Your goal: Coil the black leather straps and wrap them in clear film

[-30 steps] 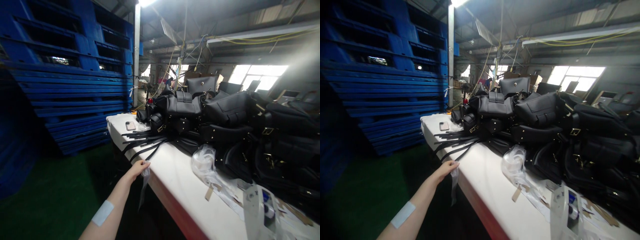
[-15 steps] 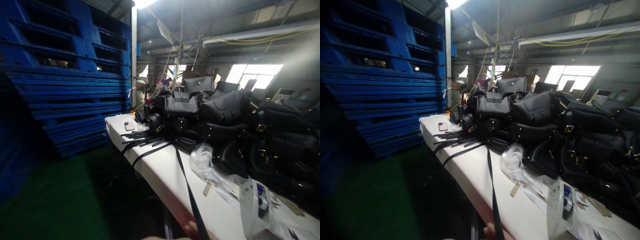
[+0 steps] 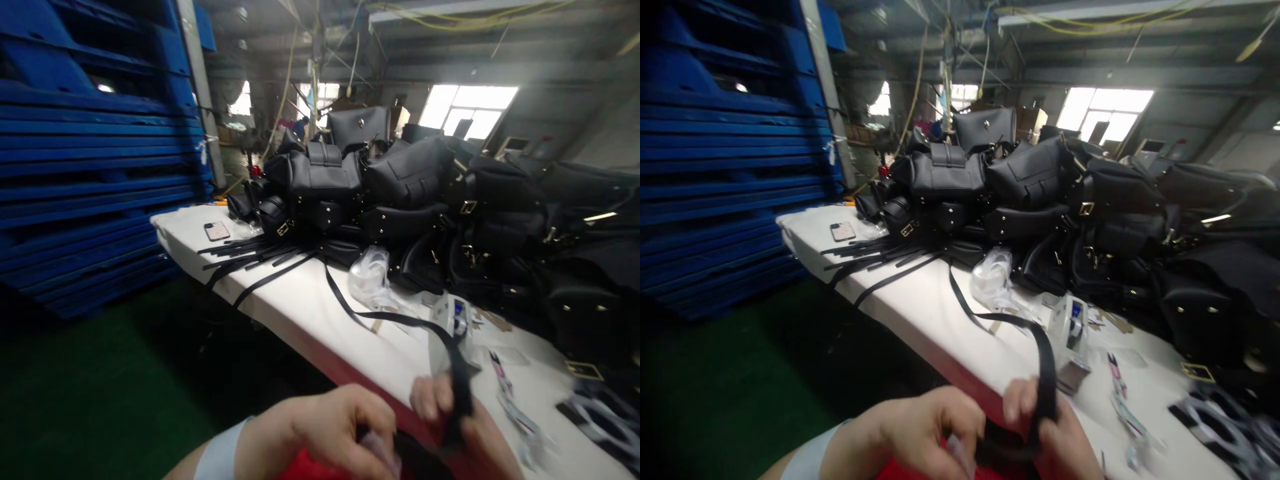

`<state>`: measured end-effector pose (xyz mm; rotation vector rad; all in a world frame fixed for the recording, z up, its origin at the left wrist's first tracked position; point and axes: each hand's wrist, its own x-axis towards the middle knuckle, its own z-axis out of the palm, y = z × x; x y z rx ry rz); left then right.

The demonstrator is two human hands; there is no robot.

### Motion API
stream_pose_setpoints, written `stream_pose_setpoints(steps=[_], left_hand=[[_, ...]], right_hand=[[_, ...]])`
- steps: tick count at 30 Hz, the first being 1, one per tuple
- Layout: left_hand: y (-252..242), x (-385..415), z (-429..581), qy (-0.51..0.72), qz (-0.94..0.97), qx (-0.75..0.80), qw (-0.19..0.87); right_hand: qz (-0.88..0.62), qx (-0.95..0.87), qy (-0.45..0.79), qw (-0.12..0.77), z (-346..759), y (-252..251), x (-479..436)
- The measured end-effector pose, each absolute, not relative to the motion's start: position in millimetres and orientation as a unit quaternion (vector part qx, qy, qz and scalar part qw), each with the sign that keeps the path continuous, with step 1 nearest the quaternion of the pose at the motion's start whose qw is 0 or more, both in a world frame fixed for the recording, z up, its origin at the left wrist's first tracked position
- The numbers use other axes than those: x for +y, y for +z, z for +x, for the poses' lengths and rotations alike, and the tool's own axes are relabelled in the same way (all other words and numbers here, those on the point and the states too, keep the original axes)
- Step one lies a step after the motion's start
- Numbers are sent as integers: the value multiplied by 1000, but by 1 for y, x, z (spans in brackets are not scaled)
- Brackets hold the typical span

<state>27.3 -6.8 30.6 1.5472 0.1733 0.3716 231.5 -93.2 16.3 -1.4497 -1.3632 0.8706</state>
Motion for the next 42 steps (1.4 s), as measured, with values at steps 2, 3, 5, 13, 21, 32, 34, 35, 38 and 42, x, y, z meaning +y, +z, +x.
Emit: stream_pose_setpoints(steps=[2,3,5,13,21,32,34,35,38,42], left_hand=[[27,-1,35,212,670,122,701],[24,0,38,226,658,149,703],[16,1,43,221,647,173,708],[-6,8,51,189,707,172,660],[-19,12,58,185,755,208,594],[-38,34,36,190,780,288,523],[-40,34,34,176,769,285,544],[-42,34,34,168,764,280,557],[-45,35,32,154,747,264,590],[-49,38,31,146,732,256,614]], right_hand=[[-532,-489,475,503,230,8,-82],[-487,-447,544,517,228,3,-78],[-432,-380,618,535,222,-8,-75],[-516,-388,460,609,227,-11,-79],[-596,-587,300,457,226,-13,-70],[-581,-472,165,643,266,3,-86],[-569,-443,163,673,267,5,-84],[-565,-433,157,685,267,6,-83],[-550,-428,142,703,272,10,-80],[-549,-441,136,697,277,14,-80]])
